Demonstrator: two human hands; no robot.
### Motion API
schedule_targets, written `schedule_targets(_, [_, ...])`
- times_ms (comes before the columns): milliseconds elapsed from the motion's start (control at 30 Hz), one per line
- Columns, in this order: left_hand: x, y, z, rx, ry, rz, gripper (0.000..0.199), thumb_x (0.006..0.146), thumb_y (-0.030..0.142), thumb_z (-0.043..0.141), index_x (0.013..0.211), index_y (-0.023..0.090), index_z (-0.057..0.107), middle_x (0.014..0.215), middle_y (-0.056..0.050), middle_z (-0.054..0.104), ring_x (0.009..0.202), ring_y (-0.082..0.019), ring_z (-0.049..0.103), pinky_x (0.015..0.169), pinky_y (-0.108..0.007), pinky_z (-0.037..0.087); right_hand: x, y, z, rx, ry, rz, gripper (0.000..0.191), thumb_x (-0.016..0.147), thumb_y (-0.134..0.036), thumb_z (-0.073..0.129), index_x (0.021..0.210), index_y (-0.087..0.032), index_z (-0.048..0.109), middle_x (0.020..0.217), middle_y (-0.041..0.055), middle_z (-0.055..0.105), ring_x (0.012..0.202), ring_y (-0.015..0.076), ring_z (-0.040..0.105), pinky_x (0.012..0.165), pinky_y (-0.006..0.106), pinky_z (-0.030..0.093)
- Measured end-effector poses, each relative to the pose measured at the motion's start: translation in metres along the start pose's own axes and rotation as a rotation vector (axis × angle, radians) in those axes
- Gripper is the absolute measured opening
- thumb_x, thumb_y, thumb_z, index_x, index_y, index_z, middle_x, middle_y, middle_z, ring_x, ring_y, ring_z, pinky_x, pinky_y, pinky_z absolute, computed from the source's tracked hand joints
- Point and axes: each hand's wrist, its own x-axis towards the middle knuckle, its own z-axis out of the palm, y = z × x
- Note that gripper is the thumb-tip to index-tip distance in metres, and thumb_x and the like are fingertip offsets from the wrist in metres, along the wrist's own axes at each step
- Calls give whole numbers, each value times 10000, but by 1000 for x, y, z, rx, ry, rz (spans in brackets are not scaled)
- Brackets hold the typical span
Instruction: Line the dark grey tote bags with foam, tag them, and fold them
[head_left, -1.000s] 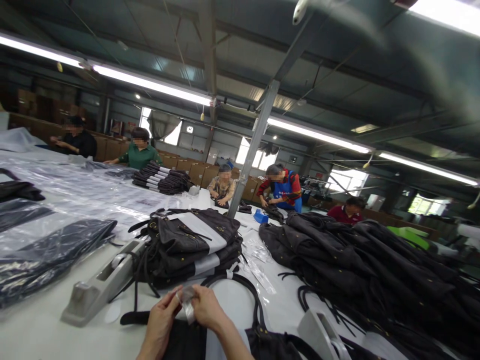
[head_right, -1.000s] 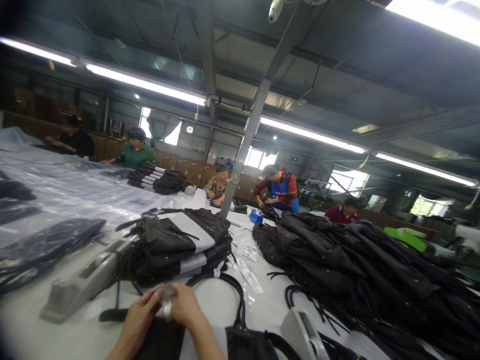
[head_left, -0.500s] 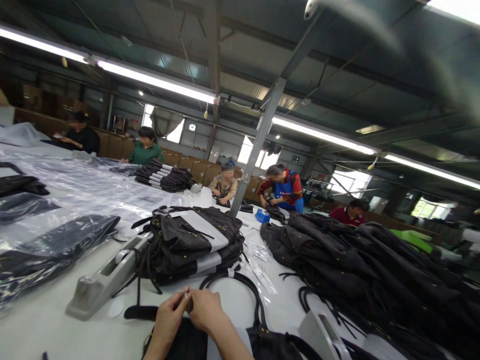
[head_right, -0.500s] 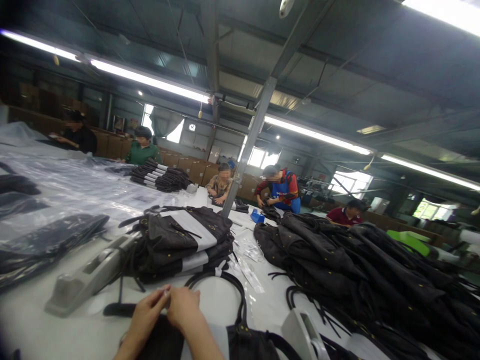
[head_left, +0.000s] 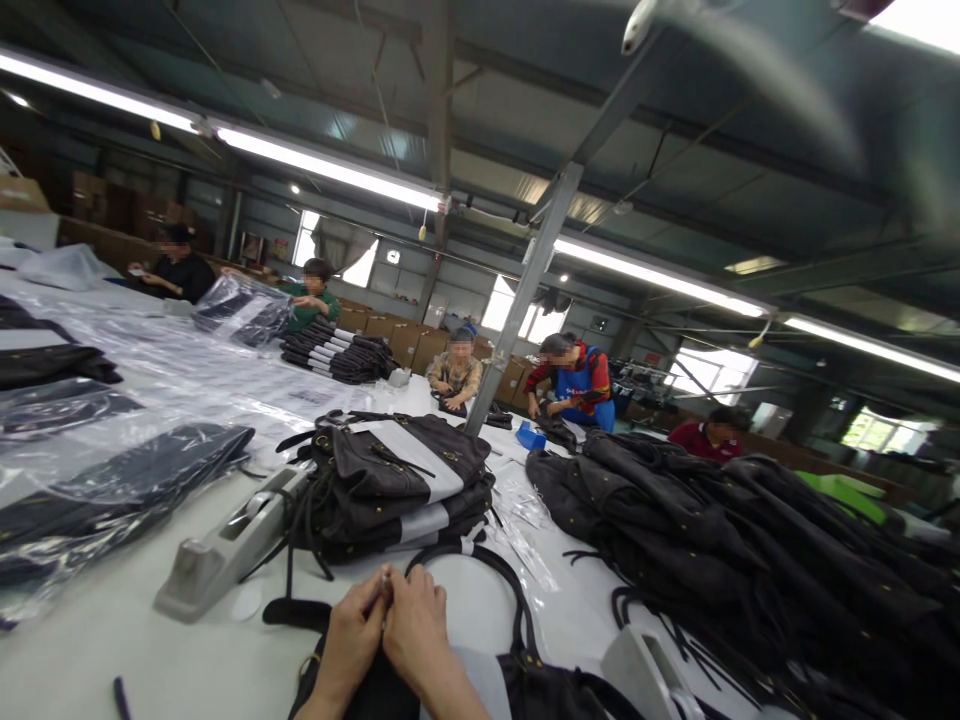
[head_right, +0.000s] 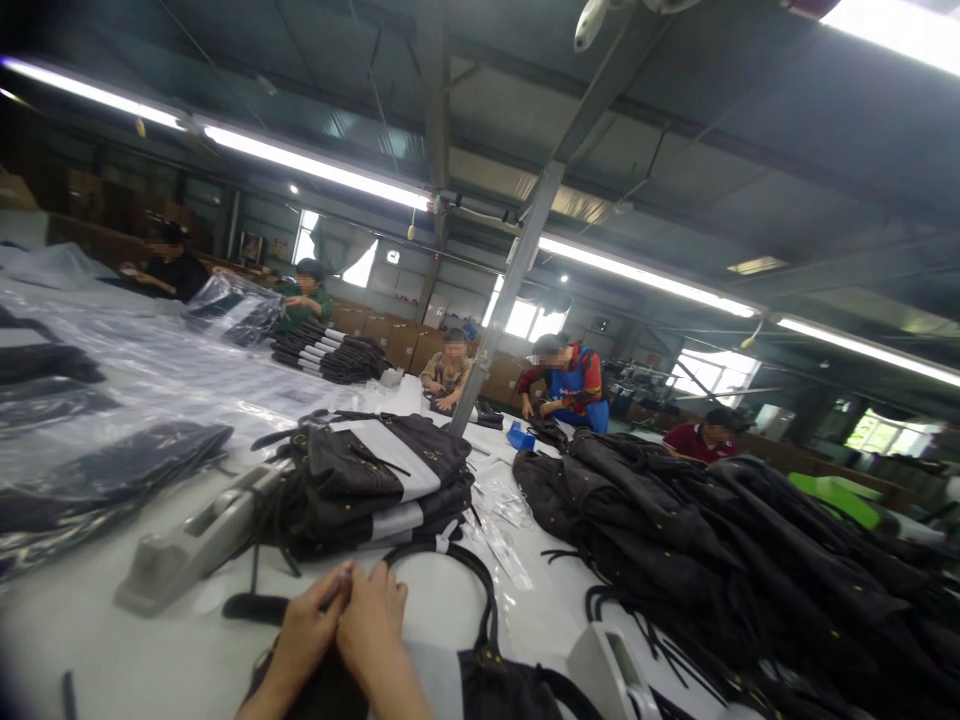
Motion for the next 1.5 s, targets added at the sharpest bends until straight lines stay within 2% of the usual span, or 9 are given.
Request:
schedule_targets(133, [0, 3, -2, 14, 17, 34, 350, 839, 400, 538, 1106, 226, 683, 1093, -65, 699, 1024, -225, 650, 917, -321, 516, 7, 7, 16, 413, 89, 152, 295, 765, -108, 441, 982, -197, 619, 943, 95, 660, 907, 240, 634, 803, 363, 485])
schedule_targets(233, [0, 6, -3, 48, 48, 27, 331, 836, 353, 517, 1093, 225, 681, 1063, -60, 707, 985, -214, 660, 907, -324, 515, 12, 19, 26, 721, 178, 291, 317, 766, -179, 458, 1061, -154, 572, 788, 50, 671, 775, 200, 649, 743, 297, 495])
schedule_targets(300, [1, 11, -4, 76, 91, 16, 313, 811, 302, 510, 1054, 214, 686, 1027, -58, 714, 959, -211, 665, 897, -323, 512, 11, 26, 28, 782, 270, 296, 343, 780, -244, 455, 1090, -147, 566, 766, 39, 674, 761, 199, 648, 744, 295, 490])
schedule_targets(400, [1, 21, -7, 109, 162, -22, 280, 759, 241, 497, 958, 199, 690, 937, -45, 726, 874, -201, 675, 829, -299, 518, 3, 35, 24, 755, 324, 285, 367, 785, -284, 428, 1082, -145, 592, 800, 54, 684, 790, 208, 645, 744, 301, 480])
schedule_targets(567, [3, 29, -15, 188, 236, -103, 191, 737, 208, 489, 811, 206, 665, 791, -13, 704, 740, -175, 655, 739, -264, 499, -15, 52, 5, 658, 276, 343, 436, 799, -300, 397, 1154, -122, 577, 836, 74, 682, 852, 222, 635, 795, 325, 466])
schedule_targets(700, [3, 25, -18, 252, 271, -137, 221, 750, 177, 459, 873, 189, 642, 843, -41, 694, 786, -197, 648, 769, -301, 489, -41, 71, -14, 615, 251, 307, 462, 784, -282, 420, 1189, -112, 561, 901, 91, 680, 908, 229, 631, 843, 341, 463])
schedule_targets(1033, [2, 49, -39, 408, 33, 28, 234, 781, 122, 402, 796, 184, 626, 834, -77, 619, 816, -226, 614, 800, -351, 482, -151, 94, -59, 578, 63, 175, 315, 780, -274, 504, 1031, -175, 667, 1009, 90, 680, 989, 225, 627, 900, 332, 464])
schedule_targets(1333, [-25, 74, -80, 483, -18, -111, 235, 742, 99, 435, 746, 180, 655, 789, -50, 686, 794, -201, 634, 785, -319, 477, -190, 114, -40, 643, 123, 149, 220, 757, -237, 503, 873, -209, 688, 934, 69, 677, 932, 227, 635, 878, 351, 484])
schedule_targets(1500, [-56, 89, -96, 438, -7, -193, 185, 755, 241, 495, 786, 205, 674, 828, -27, 713, 822, -206, 654, 784, -316, 494, -196, 118, -32, 655, 153, 137, 227, 804, -241, 465, 885, -208, 674, 956, 67, 654, 951, 211, 623, 898, 338, 472])
